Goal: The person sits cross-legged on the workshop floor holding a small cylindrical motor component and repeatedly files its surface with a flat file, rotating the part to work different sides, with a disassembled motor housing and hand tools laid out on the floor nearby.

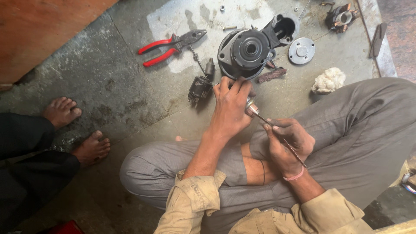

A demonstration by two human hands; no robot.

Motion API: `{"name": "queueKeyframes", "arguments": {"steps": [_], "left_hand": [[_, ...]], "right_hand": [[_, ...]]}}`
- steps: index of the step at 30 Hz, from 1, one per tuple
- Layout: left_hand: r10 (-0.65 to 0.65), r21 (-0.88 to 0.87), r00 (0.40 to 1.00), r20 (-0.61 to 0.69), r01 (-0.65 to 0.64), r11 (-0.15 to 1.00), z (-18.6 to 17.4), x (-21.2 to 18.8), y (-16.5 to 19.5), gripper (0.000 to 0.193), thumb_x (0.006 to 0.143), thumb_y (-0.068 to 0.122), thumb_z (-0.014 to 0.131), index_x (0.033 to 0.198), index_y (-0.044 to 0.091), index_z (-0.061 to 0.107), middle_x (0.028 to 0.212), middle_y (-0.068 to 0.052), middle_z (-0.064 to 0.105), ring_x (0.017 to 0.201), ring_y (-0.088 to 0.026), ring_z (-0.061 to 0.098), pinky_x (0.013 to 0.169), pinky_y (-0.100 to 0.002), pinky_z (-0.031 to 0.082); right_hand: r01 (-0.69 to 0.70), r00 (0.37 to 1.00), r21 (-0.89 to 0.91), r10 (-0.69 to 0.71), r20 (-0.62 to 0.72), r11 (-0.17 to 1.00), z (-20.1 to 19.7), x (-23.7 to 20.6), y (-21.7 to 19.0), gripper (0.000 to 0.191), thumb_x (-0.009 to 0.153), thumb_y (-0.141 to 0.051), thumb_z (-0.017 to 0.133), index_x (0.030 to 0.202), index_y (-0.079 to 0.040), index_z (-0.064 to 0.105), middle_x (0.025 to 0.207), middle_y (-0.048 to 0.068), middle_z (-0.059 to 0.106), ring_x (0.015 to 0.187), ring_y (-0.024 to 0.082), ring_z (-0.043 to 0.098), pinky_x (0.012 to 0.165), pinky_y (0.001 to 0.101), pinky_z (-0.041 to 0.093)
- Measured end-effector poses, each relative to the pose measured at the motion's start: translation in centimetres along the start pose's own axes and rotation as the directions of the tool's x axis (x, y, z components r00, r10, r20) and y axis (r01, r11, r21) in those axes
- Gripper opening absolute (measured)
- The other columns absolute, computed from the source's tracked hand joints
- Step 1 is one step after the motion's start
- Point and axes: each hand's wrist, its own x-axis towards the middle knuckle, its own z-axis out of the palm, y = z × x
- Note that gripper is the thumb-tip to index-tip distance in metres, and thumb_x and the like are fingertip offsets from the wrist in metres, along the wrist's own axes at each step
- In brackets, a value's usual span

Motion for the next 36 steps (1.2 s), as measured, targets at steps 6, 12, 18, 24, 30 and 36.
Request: {"name": "queueKeyframes", "arguments": {"steps": [6, 12, 18, 24, 30, 36], "left_hand": [[-0.008, 0.007, 1.0, 0.026, 0.008, 1.0, -0.3, 0.1, -0.9, 0.046, 0.065, 0.008, 0.077, 0.108, 0.007, 0.06, 0.118, -0.008, 0.058, 0.11, -0.032, 0.049, 0.098, -0.048, 0.036], [-0.009, 0.014, 0.999, 0.035, 0.009, 1.0, -0.3, 0.0, -2.0, 0.051, 0.067, 0.007, 0.078, 0.115, 0.006, 0.06, 0.125, -0.01, 0.057, 0.115, -0.033, 0.049, 0.1, -0.049, 0.036], [-0.006, 0.005, 1.0, 0.014, 0.005, 1.0, -0.4, -0.1, -2.3, 0.055, 0.069, 0.007, 0.078, 0.12, 0.004, 0.058, 0.129, -0.011, 0.055, 0.117, -0.034, 0.048, 0.101, -0.051, 0.035], [-0.008, 0.012, 1.0, 0.021, 0.008, 1.0, -0.4, -0.1, -2.1, 0.054, 0.067, 0.004, 0.076, 0.119, 0.005, 0.059, 0.13, -0.012, 0.056, 0.118, -0.033, 0.048, 0.101, -0.05, 0.035], [-0.021, 0.004, 0.999, 0.027, 0.021, 1.0, -0.4, -0.2, -1.8, 0.053, 0.067, 0.004, 0.076, 0.117, 0.006, 0.06, 0.127, -0.011, 0.056, 0.117, -0.034, 0.049, 0.1, -0.05, 0.034], [-0.004, 0.008, 1.0, 0.006, 0.004, 1.0, -0.4, -0.5, -1.2, 0.051, 0.067, 0.005, 0.076, 0.115, 0.006, 0.061, 0.129, -0.011, 0.056, 0.115, -0.034, 0.049, 0.099, -0.049, 0.035]], "right_hand": [[-0.01, 1.0, 0.014, 0.01, -0.015, 1.0, 0.2, 0.2, 0.7, 0.025, 0.093, 0.009, 0.079, 0.092, 0.0, 0.056, 0.101, 0.017, 0.073, 0.089, 0.019, 0.075, 0.074, 0.0251, 0.058], [-0.045, 0.999, 0.031, 0.045, 0.014, 0.998, 0.7, 0.4, 1.3, 0.026, 0.094, 0.008, 0.08, 0.092, 0.0, 0.056, 0.1, 0.018, 0.073, 0.088, 0.02, 0.075, 0.073, 0.0249, 0.058], [-0.032, 0.998, -0.04, 0.033, 0.046, 0.999, 1.2, 0.7, 0.6, 0.027, 0.094, 0.01, 0.08, 0.09, 0.0, 0.055, 0.099, 0.018, 0.073, 0.086, 0.02, 0.075, 0.07, 0.0242, 0.058], [0.03, 0.998, -0.111, -0.023, 0.063, 0.993, 1.0, 0.9, -0.1, 0.028, 0.093, 0.01, 0.081, 0.087, -0.001, 0.055, 0.095, 0.017, 0.072, 0.083, 0.019, 0.075, 0.069, 0.0253, 0.057], [0.058, 0.998, -0.16, -0.058, 0.007, 0.985, 2.0, 0.7, 0.0, 0.031, 0.089, 0.008, 0.084, 0.086, -0.001, 0.055, 0.092, 0.017, 0.073, 0.081, 0.02, 0.075, 0.063, 0.0251, 0.054], [0.056, 0.998, -0.155, -0.059, -0.016, 0.986, 2.3, 0.3, 0.4, 0.031, 0.091, 0.006, 0.084, 0.088, -0.001, 0.054, 0.095, 0.017, 0.073, 0.085, 0.021, 0.076, 0.065, 0.0252, 0.055]]}}
